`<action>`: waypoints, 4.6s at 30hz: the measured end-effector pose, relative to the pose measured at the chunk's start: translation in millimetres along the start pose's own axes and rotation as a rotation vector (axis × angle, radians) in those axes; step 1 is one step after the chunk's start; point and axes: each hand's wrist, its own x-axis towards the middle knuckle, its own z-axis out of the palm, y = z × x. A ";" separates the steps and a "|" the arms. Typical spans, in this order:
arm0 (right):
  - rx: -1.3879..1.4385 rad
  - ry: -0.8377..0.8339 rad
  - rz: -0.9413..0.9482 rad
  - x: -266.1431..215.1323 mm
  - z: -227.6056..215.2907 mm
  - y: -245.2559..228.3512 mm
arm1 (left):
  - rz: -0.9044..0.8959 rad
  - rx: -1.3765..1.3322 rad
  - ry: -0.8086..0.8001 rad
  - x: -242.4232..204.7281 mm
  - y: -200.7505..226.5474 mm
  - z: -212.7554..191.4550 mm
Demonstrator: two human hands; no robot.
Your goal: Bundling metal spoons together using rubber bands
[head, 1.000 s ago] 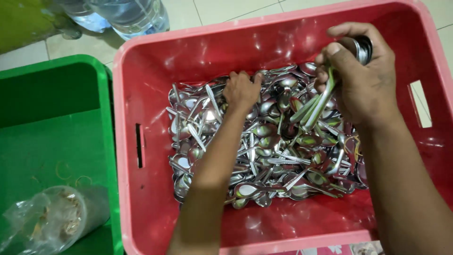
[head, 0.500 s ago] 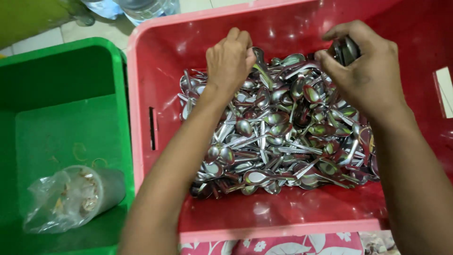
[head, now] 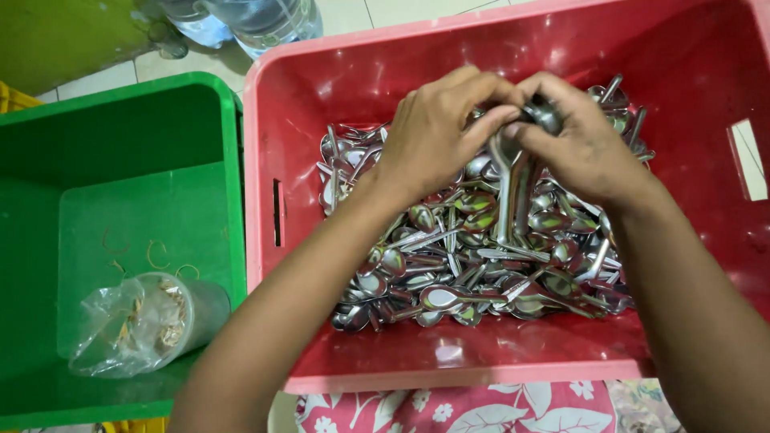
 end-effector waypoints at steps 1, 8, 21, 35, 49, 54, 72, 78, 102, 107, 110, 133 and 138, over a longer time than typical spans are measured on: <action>-0.001 0.001 -0.002 0.4 -3.2 4.7 | 0.002 0.001 0.001 3.6 -2.1 3.2; 0.350 0.187 -0.016 -2.6 -30.9 18.3 | -0.359 -0.098 -0.008 11.3 -24.9 21.2; 0.882 0.512 -0.115 -8.4 -52.8 13.5 | -0.642 0.405 -0.671 -61.0 -98.3 97.7; 1.090 0.588 -0.061 -9.2 -52.9 3.4 | -0.570 0.474 -0.438 -33.4 -104.5 103.7; 1.161 0.516 -0.018 -7.5 -51.9 9.4 | -0.772 0.461 -0.299 -24.9 -163.0 130.3; 0.689 0.572 0.174 0.1 -44.0 3.9 | -0.979 -0.177 -0.227 2.0 -102.1 47.9; 0.343 0.631 -0.093 1.3 -49.0 26.8 | -0.714 -0.432 -0.249 51.5 -47.7 91.2; 0.421 0.616 -0.197 -1.2 -53.9 30.6 | -0.328 0.607 -0.460 -8.8 -133.4 178.1; 0.176 0.358 -0.076 1.4 -33.6 14.4 | -0.539 -0.551 -0.338 -12.5 -25.2 13.4; 0.360 0.274 -0.067 3.0 -26.1 17.3 | -0.602 -0.512 -0.440 -10.4 -3.7 20.3; 0.458 0.270 -0.064 4.1 -29.3 17.0 | -0.591 -0.525 -0.421 -12.4 -11.5 24.0; 0.603 0.525 -0.131 -13.8 -78.3 34.0 | -0.785 -0.494 -0.336 48.9 -76.3 138.0; 0.737 0.728 -0.026 -17.3 -67.9 6.2 | -0.837 0.231 -0.293 29.1 -97.8 211.9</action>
